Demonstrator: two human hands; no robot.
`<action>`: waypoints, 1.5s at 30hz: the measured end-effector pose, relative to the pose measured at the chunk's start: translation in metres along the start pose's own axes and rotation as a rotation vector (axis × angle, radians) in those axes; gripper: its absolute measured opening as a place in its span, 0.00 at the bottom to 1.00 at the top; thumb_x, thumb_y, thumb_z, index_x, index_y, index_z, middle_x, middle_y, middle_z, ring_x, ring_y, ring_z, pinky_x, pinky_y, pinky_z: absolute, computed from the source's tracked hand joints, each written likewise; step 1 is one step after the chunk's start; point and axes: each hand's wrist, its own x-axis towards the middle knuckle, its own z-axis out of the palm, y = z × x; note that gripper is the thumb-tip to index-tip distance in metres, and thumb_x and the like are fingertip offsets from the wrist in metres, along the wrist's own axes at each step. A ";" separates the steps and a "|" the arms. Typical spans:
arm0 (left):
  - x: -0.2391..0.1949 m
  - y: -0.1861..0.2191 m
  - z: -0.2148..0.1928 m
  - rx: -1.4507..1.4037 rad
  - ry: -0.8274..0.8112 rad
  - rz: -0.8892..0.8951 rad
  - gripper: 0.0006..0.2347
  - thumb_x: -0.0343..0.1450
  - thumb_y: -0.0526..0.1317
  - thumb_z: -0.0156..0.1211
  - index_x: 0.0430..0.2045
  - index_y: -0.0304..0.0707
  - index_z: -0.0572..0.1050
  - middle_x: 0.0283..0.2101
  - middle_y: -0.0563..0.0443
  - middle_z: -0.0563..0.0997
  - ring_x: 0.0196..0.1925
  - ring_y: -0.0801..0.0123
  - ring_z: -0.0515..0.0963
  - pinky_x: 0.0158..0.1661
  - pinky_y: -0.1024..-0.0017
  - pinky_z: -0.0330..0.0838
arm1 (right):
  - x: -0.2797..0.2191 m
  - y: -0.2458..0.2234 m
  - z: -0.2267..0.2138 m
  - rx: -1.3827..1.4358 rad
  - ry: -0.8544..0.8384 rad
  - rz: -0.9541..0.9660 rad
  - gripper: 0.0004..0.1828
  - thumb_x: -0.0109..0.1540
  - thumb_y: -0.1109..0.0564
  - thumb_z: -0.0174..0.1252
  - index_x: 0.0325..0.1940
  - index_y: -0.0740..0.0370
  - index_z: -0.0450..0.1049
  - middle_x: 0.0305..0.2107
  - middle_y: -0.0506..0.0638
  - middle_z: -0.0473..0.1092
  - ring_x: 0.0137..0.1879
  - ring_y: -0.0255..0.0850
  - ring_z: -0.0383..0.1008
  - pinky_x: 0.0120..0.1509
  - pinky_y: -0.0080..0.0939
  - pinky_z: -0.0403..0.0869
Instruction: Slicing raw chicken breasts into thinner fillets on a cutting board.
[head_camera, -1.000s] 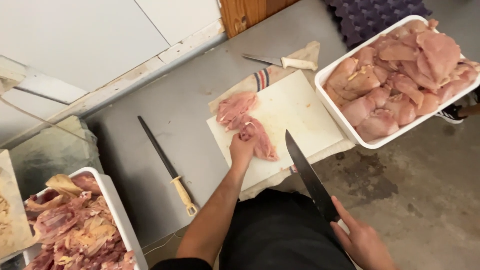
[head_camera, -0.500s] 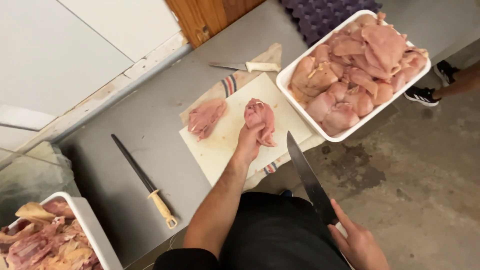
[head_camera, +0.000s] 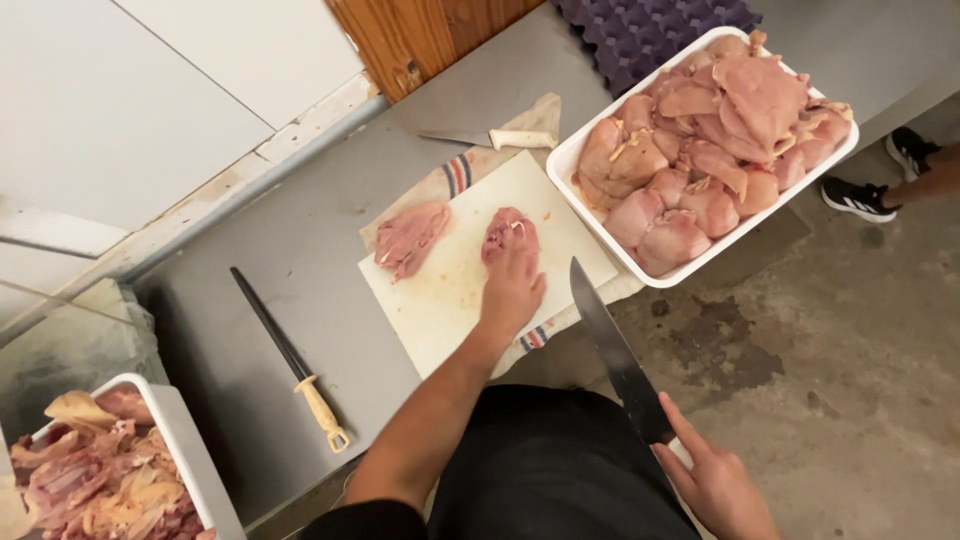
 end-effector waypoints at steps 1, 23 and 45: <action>0.006 -0.006 0.009 0.003 0.006 -0.002 0.32 0.73 0.39 0.56 0.72 0.30 0.51 0.75 0.34 0.57 0.78 0.43 0.54 0.70 0.53 0.56 | 0.003 0.003 0.001 -0.003 0.002 -0.006 0.41 0.65 0.37 0.51 0.80 0.14 0.43 0.21 0.54 0.66 0.30 0.46 0.70 0.40 0.39 0.68; 0.041 -0.027 -0.024 0.411 -0.325 -0.348 0.33 0.68 0.39 0.58 0.69 0.32 0.52 0.56 0.34 0.69 0.47 0.43 0.75 0.40 0.57 0.77 | 0.033 0.004 -0.007 0.058 -0.081 -0.207 0.42 0.67 0.40 0.49 0.83 0.23 0.41 0.17 0.51 0.67 0.26 0.44 0.69 0.38 0.38 0.64; 0.004 -0.050 -0.034 -0.332 -0.030 -0.642 0.21 0.66 0.38 0.60 0.55 0.43 0.67 0.49 0.41 0.69 0.53 0.38 0.80 0.51 0.50 0.79 | 0.072 -0.128 0.007 0.024 0.052 -0.511 0.41 0.65 0.52 0.53 0.82 0.39 0.48 0.49 0.76 0.74 0.56 0.69 0.76 0.61 0.65 0.75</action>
